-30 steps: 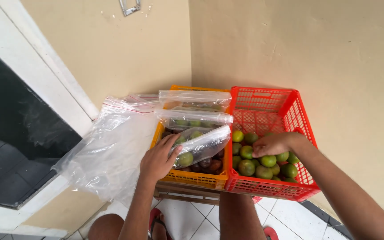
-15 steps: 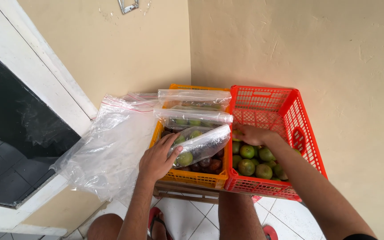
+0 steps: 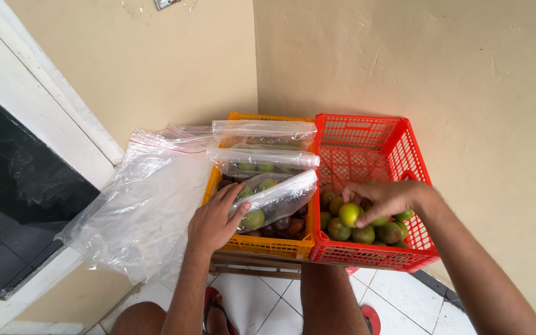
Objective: The person packs green fruits from a red crate into clear plastic bags, seals them, and places them into a yellow crate. They then pack dark brown fruits from the yellow crate into another plastic bag and seal it.
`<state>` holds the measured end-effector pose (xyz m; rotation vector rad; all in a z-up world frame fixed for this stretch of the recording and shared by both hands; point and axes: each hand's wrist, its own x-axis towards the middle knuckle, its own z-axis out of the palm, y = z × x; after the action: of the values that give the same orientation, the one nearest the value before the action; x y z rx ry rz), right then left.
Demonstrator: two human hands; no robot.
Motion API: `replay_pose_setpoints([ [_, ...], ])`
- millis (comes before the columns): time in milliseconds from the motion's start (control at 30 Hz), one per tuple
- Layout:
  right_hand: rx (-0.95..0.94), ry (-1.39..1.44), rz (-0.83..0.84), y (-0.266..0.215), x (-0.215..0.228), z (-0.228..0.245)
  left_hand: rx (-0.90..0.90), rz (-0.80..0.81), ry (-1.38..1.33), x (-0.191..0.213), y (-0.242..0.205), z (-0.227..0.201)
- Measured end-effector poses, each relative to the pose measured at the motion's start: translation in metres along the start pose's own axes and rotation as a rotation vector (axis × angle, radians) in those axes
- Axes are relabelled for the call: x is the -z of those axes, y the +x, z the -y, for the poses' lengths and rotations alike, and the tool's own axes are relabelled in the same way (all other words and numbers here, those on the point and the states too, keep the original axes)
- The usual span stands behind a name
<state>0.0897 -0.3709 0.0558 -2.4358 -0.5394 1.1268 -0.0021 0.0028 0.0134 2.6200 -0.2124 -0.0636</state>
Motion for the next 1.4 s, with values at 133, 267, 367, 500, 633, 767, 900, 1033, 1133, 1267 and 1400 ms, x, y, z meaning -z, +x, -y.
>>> replay_pose_setpoints([
  [133, 0.031, -0.004, -0.022, -0.008, -0.005, -0.021, -0.017, -0.011, 0.001, -0.001, -0.002, 0.0],
  [267, 0.066, 0.02, -0.205, -0.028, -0.001, 0.016, -0.014, -0.003, 0.019, 0.002, -0.006, -0.005],
  [367, 0.216, -0.059, -0.455, -0.025, 0.004, 0.051, -0.011, -0.014, 0.025, 0.002, -0.003, -0.004],
  [500, 0.749, -0.465, -0.721, 0.004, -0.012, 0.082, -0.018, -0.004, 0.03, 0.003, -0.005, -0.005],
  [633, 0.804, -0.831, -0.717, 0.051, -0.042, 0.108, -0.032, -0.007, 0.035, 0.005, -0.004, -0.006],
  [767, 0.54, -0.954, -0.506, 0.079, -0.06, 0.127, -0.03, -0.022, 0.012, 0.004, -0.005, -0.006],
  [900, 0.34, -1.058, -0.496, 0.078, -0.054, 0.154, -0.02, -0.026, 0.019, 0.003, -0.003, -0.003],
  [1033, 0.333, -1.046, -0.37, 0.117, -0.06, 0.146, -0.01, -0.052, -0.048, 0.0, -0.004, 0.002],
  [1133, 0.383, -1.047, -0.422, 0.122, -0.05, 0.148, -0.012, -0.069, -0.138, 0.007, -0.006, -0.004],
  [1267, 0.486, -1.034, -0.448, 0.107, -0.044, 0.149, -0.064, -0.159, -0.411, 0.009, -0.013, -0.001],
  [1400, 0.595, -1.059, -0.519, 0.085, -0.037, 0.151, -0.167, -0.171, -0.61, 0.019, -0.009, 0.003],
])
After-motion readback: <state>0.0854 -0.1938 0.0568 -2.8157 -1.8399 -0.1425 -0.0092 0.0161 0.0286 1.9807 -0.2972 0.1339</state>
